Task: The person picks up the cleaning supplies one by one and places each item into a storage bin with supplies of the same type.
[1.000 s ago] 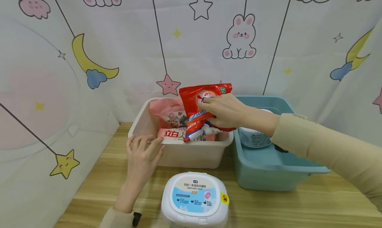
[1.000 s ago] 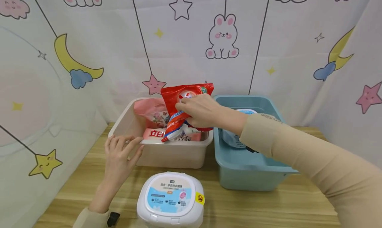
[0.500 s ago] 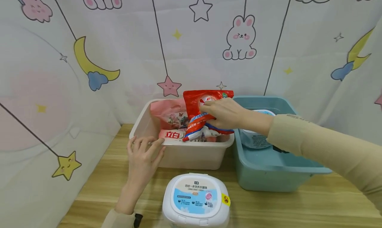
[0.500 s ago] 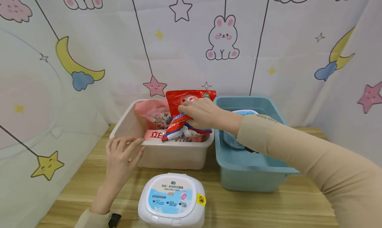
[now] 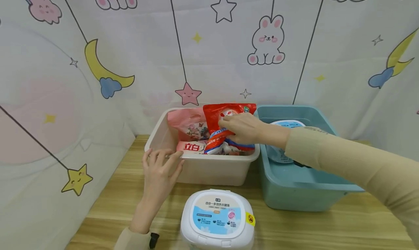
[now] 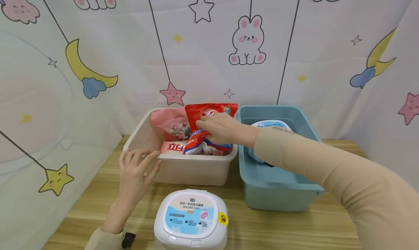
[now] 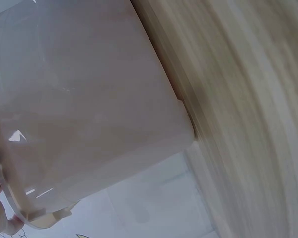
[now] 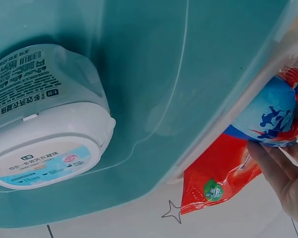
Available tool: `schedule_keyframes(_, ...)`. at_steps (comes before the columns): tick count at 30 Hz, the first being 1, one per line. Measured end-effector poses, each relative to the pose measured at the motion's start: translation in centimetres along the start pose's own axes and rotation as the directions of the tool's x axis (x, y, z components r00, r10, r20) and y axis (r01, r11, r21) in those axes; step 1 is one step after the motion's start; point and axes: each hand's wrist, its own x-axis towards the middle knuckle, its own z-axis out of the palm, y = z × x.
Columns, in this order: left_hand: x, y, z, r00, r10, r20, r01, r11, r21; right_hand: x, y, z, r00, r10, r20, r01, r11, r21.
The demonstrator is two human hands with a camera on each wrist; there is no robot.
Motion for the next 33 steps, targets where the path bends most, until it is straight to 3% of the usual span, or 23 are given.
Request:
schedule_keyframes(6, 0.0, 0.1, 0.1, 0.999, 0.013, -0.042, -0.014, 1.000, -0.008, 0.2, -0.1, 0.5, 0.998, -0.019, 0.067, 0.021, 1.000, -0.019)
schedule_keyframes(16, -0.1, 0.0, 0.2, 0.998, 0.012, -0.054, -0.012, 1.000, 0.001, 0.6, 0.0, 1.1, 0.995, -0.045, 0.087, 0.045, 0.999, -0.002)
schedule_keyframes(33, -0.2, 0.1, 0.0, 1.000, 0.010, -0.012, -0.010, 1.000, -0.002, 1.0, -0.1, 2.0, 0.986, -0.046, 0.162, 0.044, 0.999, 0.015)
